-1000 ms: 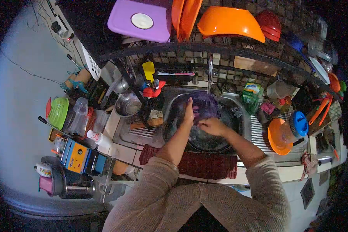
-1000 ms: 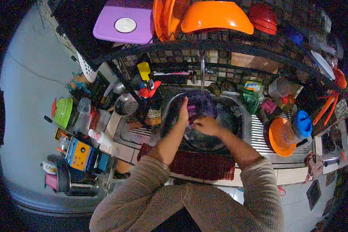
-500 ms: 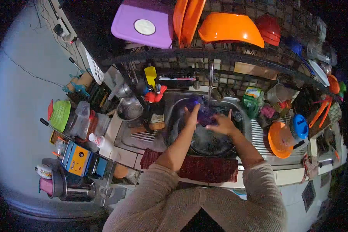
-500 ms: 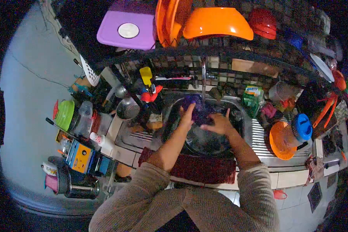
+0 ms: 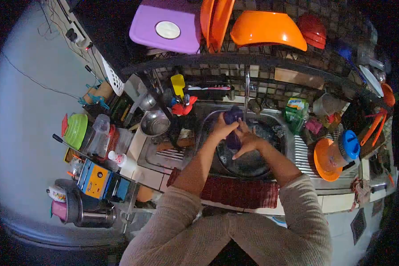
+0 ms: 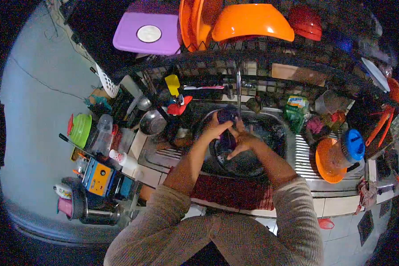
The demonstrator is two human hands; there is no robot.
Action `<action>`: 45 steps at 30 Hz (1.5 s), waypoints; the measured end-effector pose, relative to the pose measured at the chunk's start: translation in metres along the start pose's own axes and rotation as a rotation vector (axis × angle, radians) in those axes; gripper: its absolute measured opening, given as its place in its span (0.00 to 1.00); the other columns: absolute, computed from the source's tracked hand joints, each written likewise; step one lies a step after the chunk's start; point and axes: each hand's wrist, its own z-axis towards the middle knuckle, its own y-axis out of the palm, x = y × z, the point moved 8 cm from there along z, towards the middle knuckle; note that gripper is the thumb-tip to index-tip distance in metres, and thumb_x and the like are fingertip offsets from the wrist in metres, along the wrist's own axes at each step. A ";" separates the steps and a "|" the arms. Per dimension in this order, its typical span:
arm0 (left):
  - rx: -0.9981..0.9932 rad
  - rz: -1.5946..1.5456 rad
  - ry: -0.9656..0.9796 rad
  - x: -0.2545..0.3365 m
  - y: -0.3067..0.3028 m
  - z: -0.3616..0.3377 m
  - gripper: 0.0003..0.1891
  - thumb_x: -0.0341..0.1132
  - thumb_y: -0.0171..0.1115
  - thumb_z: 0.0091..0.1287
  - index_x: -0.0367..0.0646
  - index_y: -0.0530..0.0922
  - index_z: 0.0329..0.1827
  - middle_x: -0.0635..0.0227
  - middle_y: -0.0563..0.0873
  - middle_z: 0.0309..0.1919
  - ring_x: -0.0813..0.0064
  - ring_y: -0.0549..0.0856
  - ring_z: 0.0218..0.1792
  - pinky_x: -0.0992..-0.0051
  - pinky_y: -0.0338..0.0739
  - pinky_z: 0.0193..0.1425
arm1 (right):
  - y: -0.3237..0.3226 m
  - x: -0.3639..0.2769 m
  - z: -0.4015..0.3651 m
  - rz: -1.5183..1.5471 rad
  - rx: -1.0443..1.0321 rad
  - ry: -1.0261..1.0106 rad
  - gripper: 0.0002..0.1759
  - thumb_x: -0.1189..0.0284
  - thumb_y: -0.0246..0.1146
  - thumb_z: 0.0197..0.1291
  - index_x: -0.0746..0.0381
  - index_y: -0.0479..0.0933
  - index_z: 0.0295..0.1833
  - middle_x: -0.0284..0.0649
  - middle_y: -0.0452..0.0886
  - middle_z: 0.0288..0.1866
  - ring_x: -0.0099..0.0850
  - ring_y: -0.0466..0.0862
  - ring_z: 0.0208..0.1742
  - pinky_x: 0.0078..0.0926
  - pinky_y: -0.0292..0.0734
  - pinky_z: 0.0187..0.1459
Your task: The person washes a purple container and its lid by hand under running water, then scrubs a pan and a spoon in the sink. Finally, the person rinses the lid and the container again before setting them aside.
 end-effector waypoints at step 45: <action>-0.084 -0.044 0.166 -0.195 0.062 0.032 0.28 0.49 0.30 0.70 0.42 0.81 0.36 0.60 0.83 0.32 0.68 0.80 0.36 0.66 0.69 0.53 | -0.045 0.114 0.082 0.454 0.701 0.240 0.25 0.53 0.53 0.60 0.56 0.69 0.58 0.49 0.78 0.47 0.46 0.79 0.47 0.40 0.72 0.47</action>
